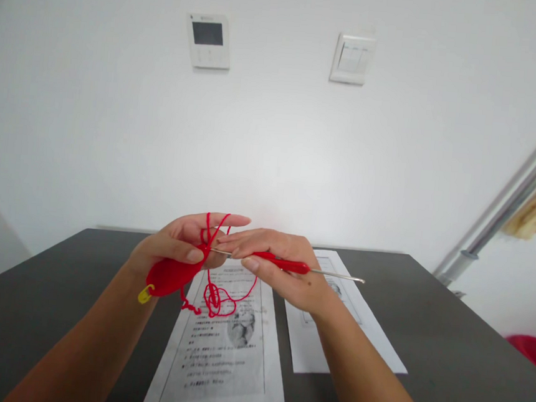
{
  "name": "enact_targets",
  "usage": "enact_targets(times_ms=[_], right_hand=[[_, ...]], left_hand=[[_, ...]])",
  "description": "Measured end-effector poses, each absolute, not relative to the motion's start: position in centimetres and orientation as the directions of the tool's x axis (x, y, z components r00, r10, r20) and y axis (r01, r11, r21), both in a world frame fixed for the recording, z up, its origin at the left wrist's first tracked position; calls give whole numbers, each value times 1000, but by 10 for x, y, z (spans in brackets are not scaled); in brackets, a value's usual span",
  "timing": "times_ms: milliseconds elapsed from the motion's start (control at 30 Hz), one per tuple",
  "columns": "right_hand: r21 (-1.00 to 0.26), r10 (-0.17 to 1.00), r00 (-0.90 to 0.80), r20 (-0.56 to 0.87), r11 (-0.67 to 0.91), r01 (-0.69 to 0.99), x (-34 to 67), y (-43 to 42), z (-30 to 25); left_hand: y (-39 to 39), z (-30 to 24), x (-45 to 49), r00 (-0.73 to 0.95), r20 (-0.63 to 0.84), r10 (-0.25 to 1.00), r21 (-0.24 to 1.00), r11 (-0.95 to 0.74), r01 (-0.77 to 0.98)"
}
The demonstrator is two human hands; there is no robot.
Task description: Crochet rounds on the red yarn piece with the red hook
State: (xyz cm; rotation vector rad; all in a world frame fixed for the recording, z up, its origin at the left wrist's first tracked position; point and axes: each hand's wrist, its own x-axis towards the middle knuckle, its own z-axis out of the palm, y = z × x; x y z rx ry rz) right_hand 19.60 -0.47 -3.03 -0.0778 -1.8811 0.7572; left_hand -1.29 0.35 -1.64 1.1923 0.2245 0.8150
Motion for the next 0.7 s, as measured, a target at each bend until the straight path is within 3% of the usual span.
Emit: enact_targets(times_ms=[400,700], right_hand=[[-654,409,-536,738,628,-422,203,-4,-30],[-574,372,-549,748,778,-255,209,-8,-24]], left_hand=[[3,-26,-11,790,229,568,923,131,-362],[3,-17,-9,740,251,623,919,87,-385]])
